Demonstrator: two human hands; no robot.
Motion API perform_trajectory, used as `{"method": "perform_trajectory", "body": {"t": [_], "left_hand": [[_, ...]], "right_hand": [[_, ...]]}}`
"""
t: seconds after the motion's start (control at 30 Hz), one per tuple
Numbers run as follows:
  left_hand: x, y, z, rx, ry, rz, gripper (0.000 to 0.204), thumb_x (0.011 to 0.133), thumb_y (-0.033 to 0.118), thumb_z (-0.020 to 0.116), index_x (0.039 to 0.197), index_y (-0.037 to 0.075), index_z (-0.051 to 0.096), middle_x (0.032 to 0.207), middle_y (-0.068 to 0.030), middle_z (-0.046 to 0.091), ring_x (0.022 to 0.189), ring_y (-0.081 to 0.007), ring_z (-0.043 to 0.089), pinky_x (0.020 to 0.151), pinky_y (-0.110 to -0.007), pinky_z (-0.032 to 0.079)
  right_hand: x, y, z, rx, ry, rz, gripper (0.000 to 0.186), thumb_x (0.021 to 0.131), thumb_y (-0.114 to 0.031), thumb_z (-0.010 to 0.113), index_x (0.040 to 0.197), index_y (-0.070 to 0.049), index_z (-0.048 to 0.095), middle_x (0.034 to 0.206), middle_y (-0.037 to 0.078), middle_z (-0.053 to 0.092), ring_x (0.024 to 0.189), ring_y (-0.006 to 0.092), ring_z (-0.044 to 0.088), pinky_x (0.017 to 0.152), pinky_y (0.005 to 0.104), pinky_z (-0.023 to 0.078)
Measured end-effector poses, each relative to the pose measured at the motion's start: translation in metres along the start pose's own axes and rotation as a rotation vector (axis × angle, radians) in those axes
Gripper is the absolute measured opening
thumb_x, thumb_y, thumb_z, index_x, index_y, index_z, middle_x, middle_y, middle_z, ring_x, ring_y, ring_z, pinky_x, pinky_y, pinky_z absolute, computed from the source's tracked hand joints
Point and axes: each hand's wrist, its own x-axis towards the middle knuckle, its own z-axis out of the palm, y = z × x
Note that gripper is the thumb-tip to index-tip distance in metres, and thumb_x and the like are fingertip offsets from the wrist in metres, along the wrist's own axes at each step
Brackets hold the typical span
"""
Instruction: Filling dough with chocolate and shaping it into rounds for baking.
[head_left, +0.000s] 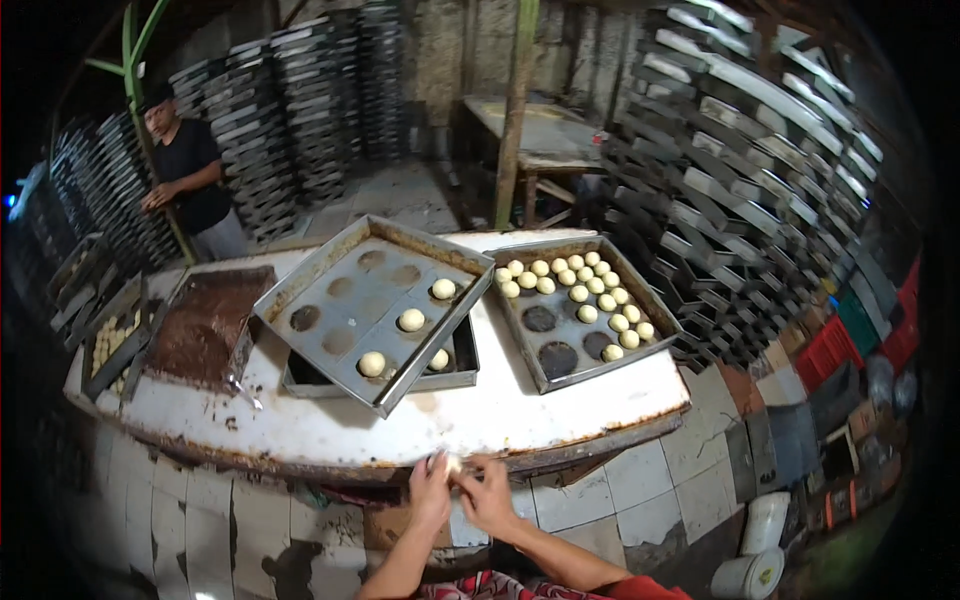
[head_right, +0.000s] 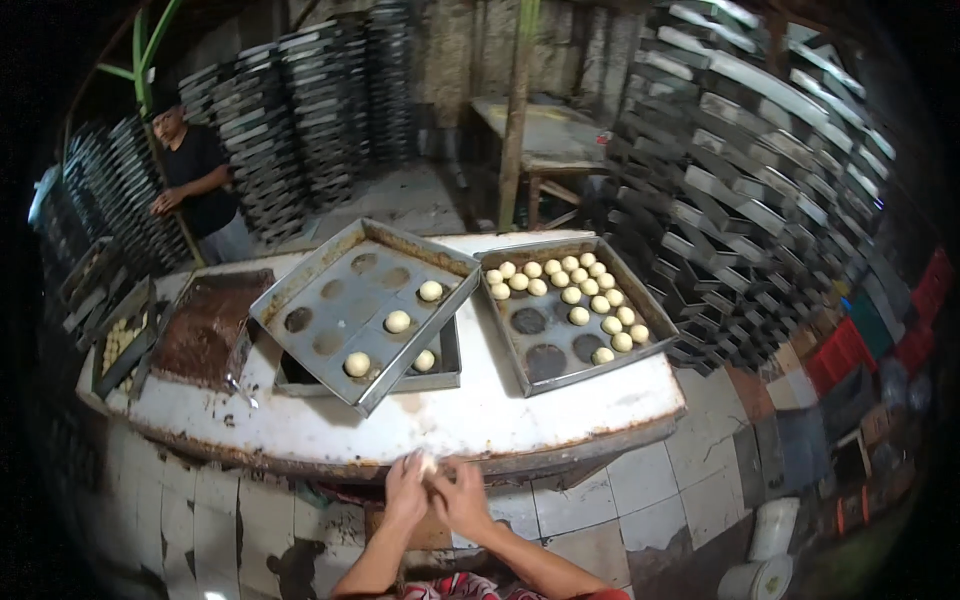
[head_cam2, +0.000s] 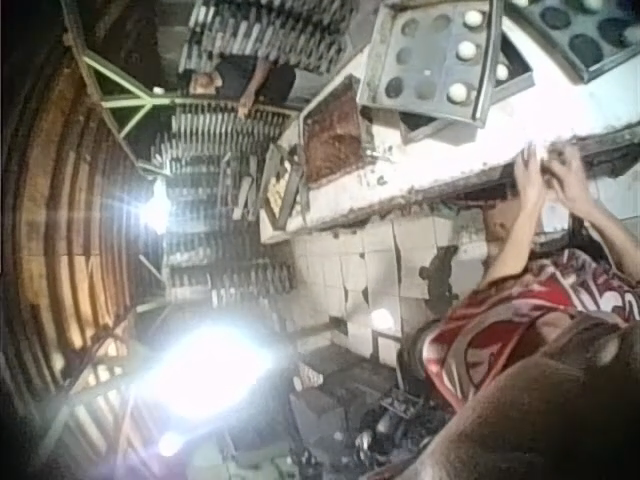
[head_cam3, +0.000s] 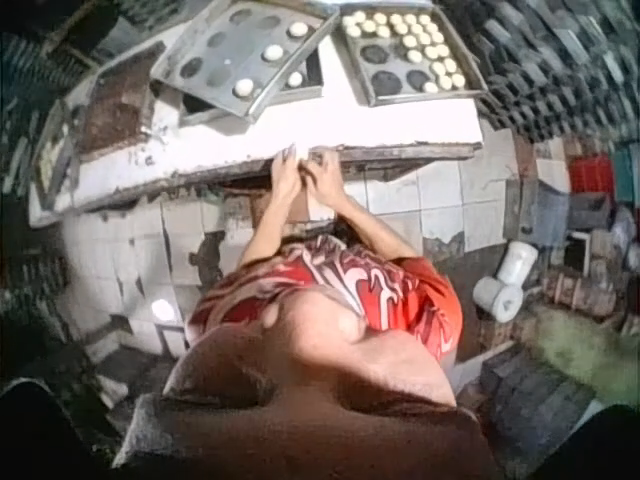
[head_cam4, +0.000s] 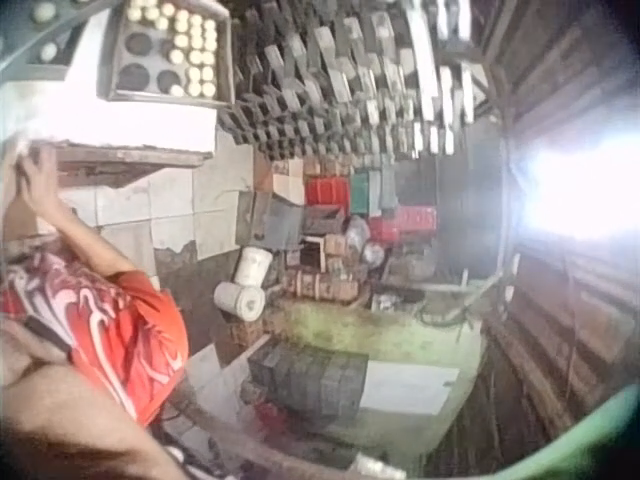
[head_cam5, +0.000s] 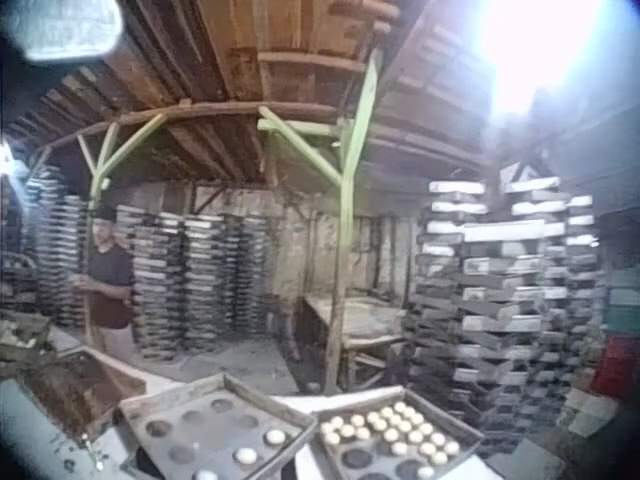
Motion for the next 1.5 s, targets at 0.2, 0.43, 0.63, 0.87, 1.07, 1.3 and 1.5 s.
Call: {"method": "perform_trajectory", "body": {"t": [0.2, 0.43, 0.63, 0.87, 1.07, 1.3, 1.5], "left_hand": [[0.092, -0.052, 0.086, 1.34, -0.363, 0.799, 0.047, 0.078, 0.021, 0.065, 0.12, 0.005, 0.048, 0.114, -0.0128, 0.055, 0.11, -0.0298, 0.051, 0.096, -0.044, 0.037], [0.019, -0.013, 0.017, 0.905, 0.02, 0.657, 0.043, 0.08, 0.013, 0.061, 0.12, 0.002, 0.051, 0.125, -0.017, 0.05, 0.115, -0.0323, 0.049, 0.096, -0.036, 0.04], [-0.04, -0.035, -0.062, 0.754, 0.426, 0.57, 0.022, 0.083, 0.003, 0.06, 0.105, 0.0, 0.054, 0.106, -0.0121, 0.059, 0.094, -0.0185, 0.06, 0.08, -0.03, 0.049], [-0.033, -0.002, -0.053, 0.805, -0.045, 0.207, 0.036, 0.093, 0.026, 0.052, 0.122, 0.006, 0.05, 0.113, -0.014, 0.054, 0.103, -0.0238, 0.058, 0.082, -0.033, 0.048], [0.006, 0.017, -0.048, 0.944, -0.933, 0.37, 0.038, 0.094, 0.024, 0.048, 0.127, 0.007, 0.045, 0.121, -0.0136, 0.051, 0.111, -0.0298, 0.05, 0.092, -0.036, 0.041], [0.057, 0.072, -0.107, 0.95, -1.053, 0.457, 0.044, 0.09, 0.034, 0.054, 0.126, 0.009, 0.049, 0.12, -0.0134, 0.055, 0.109, -0.0289, 0.053, 0.094, -0.038, 0.042], [0.063, 0.129, -0.145, 0.664, -1.023, 0.299, 0.046, 0.088, 0.032, 0.059, 0.126, 0.008, 0.05, 0.123, -0.0128, 0.053, 0.112, -0.0283, 0.052, 0.094, -0.038, 0.041]], "right_hand": [[0.044, 0.168, -0.029, 0.189, 0.101, 0.278, 0.025, 0.089, -0.011, 0.044, 0.097, 0.003, 0.063, 0.098, 0.022, 0.057, 0.091, 0.0333, 0.053, 0.084, 0.0386, 0.042], [0.052, 0.14, 0.01, 0.162, -0.128, -0.233, 0.01, 0.076, -0.009, 0.06, 0.083, -0.002, 0.059, 0.087, 0.018, 0.059, 0.087, 0.0368, 0.055, 0.077, 0.0422, 0.044], [0.08, 0.185, 0.016, -0.026, -0.115, -0.158, 0.012, 0.071, -0.009, 0.061, 0.076, -0.001, 0.054, 0.083, 0.02, 0.054, 0.081, 0.0374, 0.049, 0.072, 0.0465, 0.039], [0.058, 0.168, -0.04, 0.344, -0.575, 0.308, 0.037, 0.082, -0.015, 0.06, 0.118, -0.006, 0.058, 0.112, 0.022, 0.058, 0.103, 0.0366, 0.055, 0.092, 0.0456, 0.041], [0.062, 0.156, 0.017, 0.0, -0.118, -0.013, 0.007, 0.07, -0.005, 0.062, 0.074, -0.002, 0.059, 0.078, 0.016, 0.056, 0.079, 0.0341, 0.051, 0.071, 0.039, 0.043], [0.057, 0.133, -0.017, -0.458, -0.677, 0.21, 0.028, 0.073, -0.027, 0.062, 0.09, -0.005, 0.061, 0.098, 0.012, 0.06, 0.09, 0.0325, 0.056, 0.082, 0.0435, 0.044], [0.224, -0.036, -0.029, 0.477, -1.442, 0.327, 0.032, 0.088, -0.035, 0.057, 0.102, -0.006, 0.061, 0.097, 0.007, 0.062, 0.091, 0.0189, 0.058, 0.08, 0.0332, 0.047]]}}
